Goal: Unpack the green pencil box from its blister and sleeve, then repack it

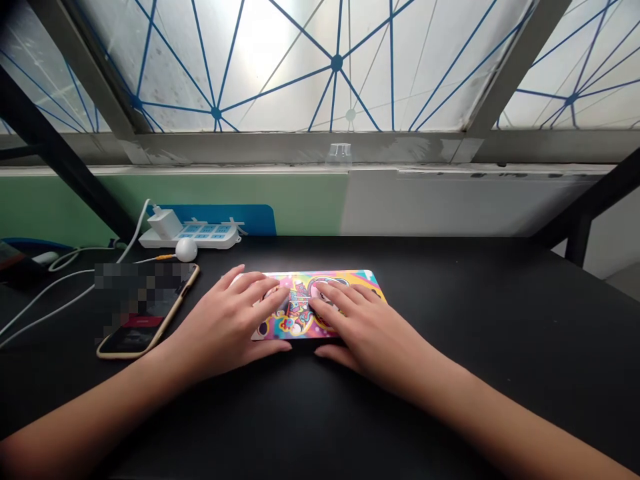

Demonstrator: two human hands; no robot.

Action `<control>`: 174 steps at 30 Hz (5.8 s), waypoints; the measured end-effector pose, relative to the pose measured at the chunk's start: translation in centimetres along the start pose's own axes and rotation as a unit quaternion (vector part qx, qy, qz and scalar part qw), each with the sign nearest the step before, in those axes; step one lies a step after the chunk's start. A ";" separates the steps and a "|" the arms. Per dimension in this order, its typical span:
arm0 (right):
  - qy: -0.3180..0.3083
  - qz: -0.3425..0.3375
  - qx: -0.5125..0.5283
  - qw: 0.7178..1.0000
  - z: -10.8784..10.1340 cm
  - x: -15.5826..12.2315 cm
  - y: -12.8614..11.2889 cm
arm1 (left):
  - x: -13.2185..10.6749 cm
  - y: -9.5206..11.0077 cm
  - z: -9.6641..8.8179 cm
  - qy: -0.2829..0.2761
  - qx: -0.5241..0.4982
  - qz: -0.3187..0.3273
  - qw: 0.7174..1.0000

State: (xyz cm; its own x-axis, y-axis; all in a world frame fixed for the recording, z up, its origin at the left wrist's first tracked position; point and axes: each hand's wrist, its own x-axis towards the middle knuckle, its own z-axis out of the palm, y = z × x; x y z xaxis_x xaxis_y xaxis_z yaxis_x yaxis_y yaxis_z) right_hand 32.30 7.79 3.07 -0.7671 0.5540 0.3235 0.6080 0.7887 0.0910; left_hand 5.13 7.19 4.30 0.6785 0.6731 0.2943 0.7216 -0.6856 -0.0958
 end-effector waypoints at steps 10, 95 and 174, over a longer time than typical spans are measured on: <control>-0.070 -0.003 0.081 0.994 -0.1 -0.7 1.0 | -0.1 -1.0 1.0 -0.075 -0.101 -0.119 0.985; 0.069 0.019 -0.018 0.997 0.3 6.0 -4.3 | 0.6 -3.0 1.7 0.045 -0.123 -0.100 0.986; 0.166 0.196 0.227 0.939 -1.4 -8.9 -2.3 | -11.6 2.9 -0.8 -0.023 -0.362 -0.282 0.888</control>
State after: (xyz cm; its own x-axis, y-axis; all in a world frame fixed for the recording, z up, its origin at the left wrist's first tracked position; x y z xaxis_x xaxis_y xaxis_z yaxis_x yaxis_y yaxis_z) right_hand 37.96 0.65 1.32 -0.3504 0.7720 0.5302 0.6234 0.6148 -0.4831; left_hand -0.73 -2.84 1.37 0.2539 0.9654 0.0600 0.6821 -0.2227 0.6965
